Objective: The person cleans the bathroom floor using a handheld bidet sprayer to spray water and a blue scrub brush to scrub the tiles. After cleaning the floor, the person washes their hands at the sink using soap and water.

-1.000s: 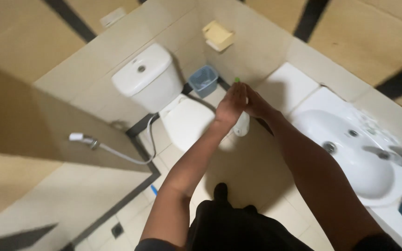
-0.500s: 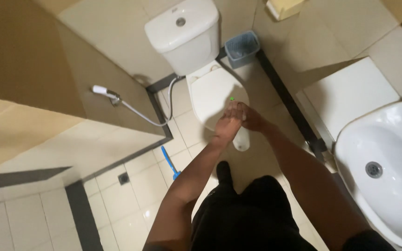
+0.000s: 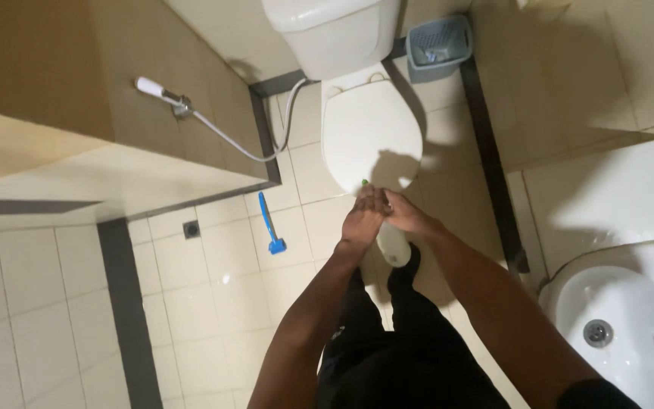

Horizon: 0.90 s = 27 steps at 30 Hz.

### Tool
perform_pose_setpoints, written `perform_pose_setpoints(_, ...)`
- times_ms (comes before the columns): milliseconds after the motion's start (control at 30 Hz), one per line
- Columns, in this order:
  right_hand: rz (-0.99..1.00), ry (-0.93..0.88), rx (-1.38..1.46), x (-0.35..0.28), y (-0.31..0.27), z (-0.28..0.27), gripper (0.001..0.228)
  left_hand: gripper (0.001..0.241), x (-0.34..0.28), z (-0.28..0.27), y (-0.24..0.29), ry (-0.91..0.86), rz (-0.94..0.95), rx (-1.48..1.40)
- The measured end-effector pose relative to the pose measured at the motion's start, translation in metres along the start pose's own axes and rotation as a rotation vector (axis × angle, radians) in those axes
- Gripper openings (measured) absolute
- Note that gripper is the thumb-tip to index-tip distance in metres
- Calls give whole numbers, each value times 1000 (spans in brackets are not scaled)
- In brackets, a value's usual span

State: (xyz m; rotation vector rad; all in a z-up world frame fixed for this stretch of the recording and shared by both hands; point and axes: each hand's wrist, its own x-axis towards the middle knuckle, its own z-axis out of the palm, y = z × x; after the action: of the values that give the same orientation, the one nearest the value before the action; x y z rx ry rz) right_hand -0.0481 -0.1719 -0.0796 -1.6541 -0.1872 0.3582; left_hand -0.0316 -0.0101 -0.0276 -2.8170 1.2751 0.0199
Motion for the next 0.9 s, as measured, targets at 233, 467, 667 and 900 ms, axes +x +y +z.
perform_pose_setpoints(233,229,109,-170,-6,31,-10,43,57,6,21,13,113,-49,-23)
perform_pose_setpoints(467,191,59,-77,-13,-20,-14,46,57,13,-10,18,43,50,-24)
perform_pose_setpoints(667,256,39,-179,-10,-8,-16,50,53,15,12,14,115,81,180)
perform_pose_setpoints(900,241,80,-140,-11,-29,-19,49,64,16,-13,17,125,36,-76)
